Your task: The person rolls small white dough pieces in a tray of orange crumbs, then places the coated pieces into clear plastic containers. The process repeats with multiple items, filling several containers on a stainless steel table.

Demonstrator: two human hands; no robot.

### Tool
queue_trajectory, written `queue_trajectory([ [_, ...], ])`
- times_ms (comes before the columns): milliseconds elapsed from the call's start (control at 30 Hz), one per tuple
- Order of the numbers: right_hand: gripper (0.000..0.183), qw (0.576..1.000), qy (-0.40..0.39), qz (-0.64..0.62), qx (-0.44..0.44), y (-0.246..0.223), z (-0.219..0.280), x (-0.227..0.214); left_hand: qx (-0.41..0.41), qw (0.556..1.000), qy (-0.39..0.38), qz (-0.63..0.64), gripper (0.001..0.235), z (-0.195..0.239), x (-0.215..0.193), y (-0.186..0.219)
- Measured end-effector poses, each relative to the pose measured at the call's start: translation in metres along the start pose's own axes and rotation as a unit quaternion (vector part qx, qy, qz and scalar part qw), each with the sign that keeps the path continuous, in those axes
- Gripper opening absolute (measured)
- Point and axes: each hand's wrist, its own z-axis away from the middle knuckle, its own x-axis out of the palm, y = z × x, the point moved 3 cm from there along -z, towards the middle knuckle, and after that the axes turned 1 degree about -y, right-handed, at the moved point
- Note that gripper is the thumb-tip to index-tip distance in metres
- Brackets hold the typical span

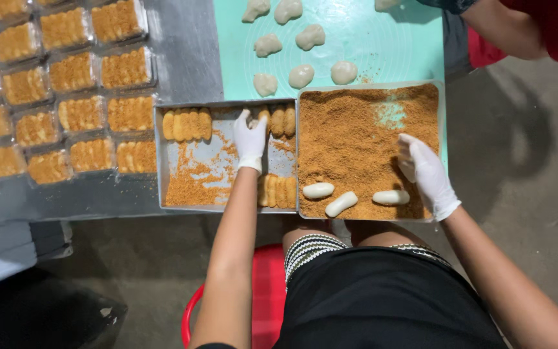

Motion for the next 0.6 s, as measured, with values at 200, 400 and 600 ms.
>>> queue_trajectory([
  [200,0.041,0.994,0.084,0.034,-0.063,0.004,-0.003,-0.058,0.015,0.998,-0.040,0.046,0.048,-0.014,0.035,-0.047],
  [400,0.034,0.944,0.077,0.302,-0.103,-0.017,0.017,-0.056,0.106,0.989,-0.076,-0.072,0.049,-0.023,0.034,-0.057],
  [600,0.054,0.880,-0.006,0.473,-0.038,-0.006,0.009,0.007,0.030,0.993,-0.073,-0.088,0.053,-0.008,0.019,0.007],
])
